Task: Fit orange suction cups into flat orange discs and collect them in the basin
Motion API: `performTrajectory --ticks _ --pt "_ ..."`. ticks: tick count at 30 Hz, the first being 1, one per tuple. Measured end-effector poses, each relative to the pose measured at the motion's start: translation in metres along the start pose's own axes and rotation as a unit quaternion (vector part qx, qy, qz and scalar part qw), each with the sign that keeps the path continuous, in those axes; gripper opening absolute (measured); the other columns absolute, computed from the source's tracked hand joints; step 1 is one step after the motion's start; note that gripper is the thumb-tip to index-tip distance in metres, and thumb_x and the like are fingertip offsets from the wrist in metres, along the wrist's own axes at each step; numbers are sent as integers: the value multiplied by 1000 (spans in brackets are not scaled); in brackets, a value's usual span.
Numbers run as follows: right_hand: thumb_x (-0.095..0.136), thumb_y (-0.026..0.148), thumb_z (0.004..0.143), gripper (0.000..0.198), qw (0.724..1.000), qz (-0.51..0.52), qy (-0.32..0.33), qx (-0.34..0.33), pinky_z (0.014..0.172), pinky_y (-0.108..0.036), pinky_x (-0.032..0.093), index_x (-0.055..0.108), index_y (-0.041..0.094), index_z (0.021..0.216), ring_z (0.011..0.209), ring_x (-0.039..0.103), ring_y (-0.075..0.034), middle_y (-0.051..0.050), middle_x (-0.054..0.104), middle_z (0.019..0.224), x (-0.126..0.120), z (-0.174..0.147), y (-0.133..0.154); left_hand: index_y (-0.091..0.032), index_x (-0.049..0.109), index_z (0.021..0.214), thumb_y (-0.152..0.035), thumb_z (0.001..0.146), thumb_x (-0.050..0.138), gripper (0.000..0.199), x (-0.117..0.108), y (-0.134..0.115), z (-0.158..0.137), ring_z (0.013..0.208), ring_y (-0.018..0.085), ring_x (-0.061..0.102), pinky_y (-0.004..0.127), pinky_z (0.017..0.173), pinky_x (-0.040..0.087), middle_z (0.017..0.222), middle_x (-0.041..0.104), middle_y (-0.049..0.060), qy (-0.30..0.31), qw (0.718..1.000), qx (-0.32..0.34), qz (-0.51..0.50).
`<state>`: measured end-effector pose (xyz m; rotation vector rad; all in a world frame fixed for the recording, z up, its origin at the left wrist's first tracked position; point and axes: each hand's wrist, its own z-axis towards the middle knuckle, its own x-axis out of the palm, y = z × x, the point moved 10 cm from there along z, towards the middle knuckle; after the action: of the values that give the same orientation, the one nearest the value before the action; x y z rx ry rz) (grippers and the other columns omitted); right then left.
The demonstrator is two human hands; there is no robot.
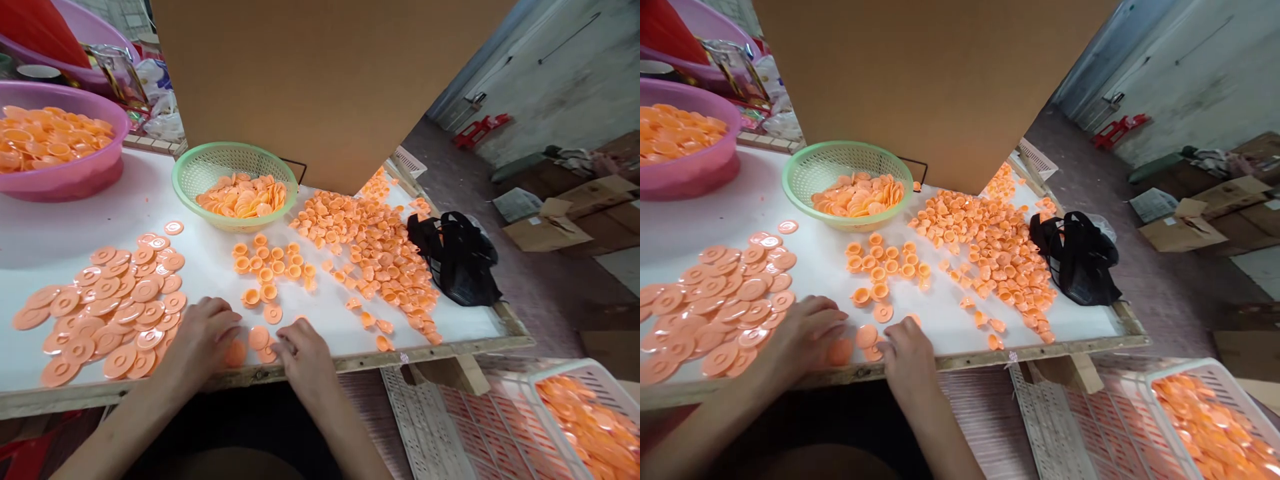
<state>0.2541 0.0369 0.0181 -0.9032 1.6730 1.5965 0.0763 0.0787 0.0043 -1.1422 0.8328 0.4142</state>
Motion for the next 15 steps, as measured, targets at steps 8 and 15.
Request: performTrajectory --ticks 8,15 --pt "66 17 80 9 999 18 24 25 67 -26 46 71 23 85 70 60 -14 -1 62 83 -1 -1 -3 -19 59 77 -11 83 54 11 32 -34 2 80 16 54 28 69 45 85 59 3 27 996 -9 -81" --pt "53 19 84 18 973 -29 -208 98 76 -34 49 70 17 90 79 62 -20 -8 65 90 -109 -2 -95 -21 65 75 -24 95 44 29 19 -38 -8 87 18 53 32 77 44 88 63 5 30 991 116 -56"
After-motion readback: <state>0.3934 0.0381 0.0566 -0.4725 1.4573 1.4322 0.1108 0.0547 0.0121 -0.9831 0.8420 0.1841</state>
